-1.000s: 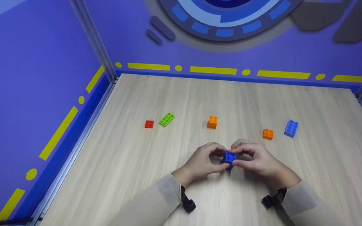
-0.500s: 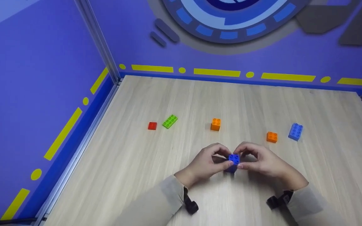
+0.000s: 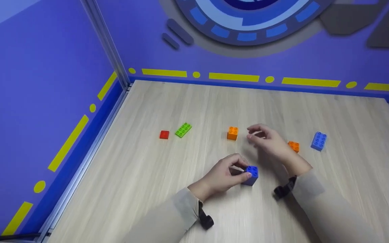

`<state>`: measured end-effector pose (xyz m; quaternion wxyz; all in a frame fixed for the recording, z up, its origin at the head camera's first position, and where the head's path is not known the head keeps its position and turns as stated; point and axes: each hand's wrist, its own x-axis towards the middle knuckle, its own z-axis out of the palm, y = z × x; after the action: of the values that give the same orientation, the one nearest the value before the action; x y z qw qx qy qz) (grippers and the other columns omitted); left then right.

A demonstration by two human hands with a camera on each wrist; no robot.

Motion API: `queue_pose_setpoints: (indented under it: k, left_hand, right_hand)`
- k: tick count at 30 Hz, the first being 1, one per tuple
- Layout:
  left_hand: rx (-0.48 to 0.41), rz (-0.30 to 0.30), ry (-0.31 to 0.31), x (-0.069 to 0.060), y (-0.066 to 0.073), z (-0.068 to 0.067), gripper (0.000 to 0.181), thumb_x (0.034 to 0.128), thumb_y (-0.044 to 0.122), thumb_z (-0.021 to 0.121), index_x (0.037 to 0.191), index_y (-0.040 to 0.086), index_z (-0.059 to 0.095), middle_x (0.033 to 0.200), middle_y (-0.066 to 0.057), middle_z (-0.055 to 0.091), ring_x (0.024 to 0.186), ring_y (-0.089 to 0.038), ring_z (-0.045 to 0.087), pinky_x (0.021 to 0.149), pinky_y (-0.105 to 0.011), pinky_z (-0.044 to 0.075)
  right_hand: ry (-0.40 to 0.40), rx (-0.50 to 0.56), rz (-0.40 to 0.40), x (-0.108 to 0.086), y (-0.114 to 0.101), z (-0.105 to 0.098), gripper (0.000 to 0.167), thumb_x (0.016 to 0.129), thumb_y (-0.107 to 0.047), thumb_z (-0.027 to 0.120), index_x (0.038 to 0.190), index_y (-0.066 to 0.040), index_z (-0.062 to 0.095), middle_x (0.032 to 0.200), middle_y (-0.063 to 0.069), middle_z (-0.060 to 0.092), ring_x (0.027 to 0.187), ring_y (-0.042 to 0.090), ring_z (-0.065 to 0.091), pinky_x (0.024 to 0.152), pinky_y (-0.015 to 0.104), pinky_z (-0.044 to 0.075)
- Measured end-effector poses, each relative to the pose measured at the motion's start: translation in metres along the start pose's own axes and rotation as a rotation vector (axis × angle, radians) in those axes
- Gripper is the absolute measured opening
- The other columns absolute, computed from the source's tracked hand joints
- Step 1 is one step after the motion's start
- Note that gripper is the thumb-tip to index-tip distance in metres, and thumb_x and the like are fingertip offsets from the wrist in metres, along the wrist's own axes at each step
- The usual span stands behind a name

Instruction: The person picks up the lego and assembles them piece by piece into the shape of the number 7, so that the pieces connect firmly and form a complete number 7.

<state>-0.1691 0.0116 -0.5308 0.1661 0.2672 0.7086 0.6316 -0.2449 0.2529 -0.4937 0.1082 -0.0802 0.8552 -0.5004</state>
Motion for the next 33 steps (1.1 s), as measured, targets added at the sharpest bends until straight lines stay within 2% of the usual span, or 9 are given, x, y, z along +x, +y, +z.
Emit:
queue_pose_setpoints:
  k: [4,6,8,11,13,20,25,27,33]
  left_hand:
    - [-0.021,-0.018,0.002,-0.001,-0.002,0.001,0.024,0.1055,0.017,0.08,0.122,0.003,0.069,0.133,-0.008,0.072,0.114,-0.004,0.074,0.103,-0.025,0.064]
    - [-0.021,-0.021,0.0,0.0,-0.003,0.001,0.024,0.1056,0.017,0.08,0.123,0.003,0.069,0.133,-0.008,0.072,0.113,-0.004,0.074,0.102,-0.024,0.063]
    - [-0.017,-0.022,-0.002,0.0,-0.003,0.002,0.024,0.1059,0.016,0.079,0.123,0.003,0.068,0.133,-0.009,0.072,0.113,-0.003,0.073,0.101,-0.023,0.063]
    - [-0.011,-0.022,-0.006,0.0,-0.002,0.002,0.025,0.1062,0.016,0.079,0.124,0.003,0.067,0.135,-0.011,0.072,0.114,-0.001,0.072,0.101,-0.022,0.063]
    - [-0.015,-0.024,-0.008,-0.001,-0.002,0.002,0.026,0.1064,0.016,0.078,0.125,0.003,0.067,0.136,-0.012,0.073,0.113,0.0,0.071,0.101,-0.022,0.063]
    - [-0.025,-0.031,-0.02,0.0,-0.001,-0.001,0.026,0.1072,0.016,0.077,0.127,0.004,0.066,0.138,-0.011,0.073,0.114,-0.001,0.072,0.102,-0.022,0.062]
    - [-0.05,-0.027,-0.025,0.001,-0.003,-0.001,0.026,0.1072,0.015,0.078,0.128,0.004,0.067,0.137,-0.009,0.072,0.114,-0.002,0.073,0.102,-0.024,0.063]
    - [-0.06,-0.017,-0.026,0.002,-0.004,0.0,0.026,0.1074,0.014,0.078,0.128,0.002,0.067,0.137,-0.009,0.071,0.115,-0.003,0.073,0.104,-0.024,0.063]
    - [-0.061,-0.001,-0.02,0.001,-0.004,0.0,0.026,0.107,0.012,0.078,0.126,0.0,0.066,0.134,-0.008,0.069,0.116,0.0,0.071,0.108,-0.025,0.062]
  right_hand:
    - [0.013,0.034,-0.01,0.022,-0.005,0.008,0.057,0.109,-0.029,0.075,0.156,-0.001,0.059,0.155,0.024,0.063,0.128,0.034,0.066,0.097,0.024,0.058]
    - [0.016,0.026,-0.022,0.031,-0.007,0.011,0.057,0.107,-0.023,0.076,0.156,0.0,0.059,0.156,0.025,0.063,0.131,0.037,0.066,0.098,0.023,0.057]
    - [0.013,-0.004,-0.035,0.038,-0.007,0.015,0.057,0.106,-0.019,0.077,0.156,0.002,0.061,0.156,0.027,0.064,0.135,0.04,0.067,0.104,0.03,0.058]
    - [-0.007,-0.069,-0.043,0.046,-0.006,0.018,0.055,0.105,-0.017,0.078,0.155,0.002,0.064,0.155,0.026,0.067,0.137,0.042,0.068,0.115,0.046,0.058]
    - [-0.018,-0.121,-0.053,0.051,-0.006,0.02,0.052,0.105,-0.017,0.079,0.152,0.001,0.068,0.15,0.025,0.071,0.135,0.042,0.069,0.117,0.054,0.057]
    - [-0.016,-0.215,-0.088,0.058,-0.008,0.02,0.041,0.104,-0.017,0.08,0.142,-0.003,0.077,0.135,0.02,0.079,0.123,0.036,0.073,0.106,0.049,0.061]
    - [0.003,-0.168,-0.075,0.051,-0.005,0.011,0.04,0.105,-0.019,0.078,0.142,-0.004,0.075,0.137,0.018,0.078,0.127,0.036,0.071,0.115,0.054,0.058]
    - [0.028,-0.131,-0.063,0.047,-0.005,0.006,0.04,0.105,-0.019,0.077,0.143,-0.004,0.073,0.138,0.018,0.077,0.128,0.035,0.071,0.115,0.048,0.059]
    - [0.097,0.016,-0.036,0.031,-0.007,-0.008,0.045,0.108,-0.021,0.075,0.147,0.0,0.067,0.142,0.022,0.072,0.126,0.028,0.069,0.097,0.015,0.058]
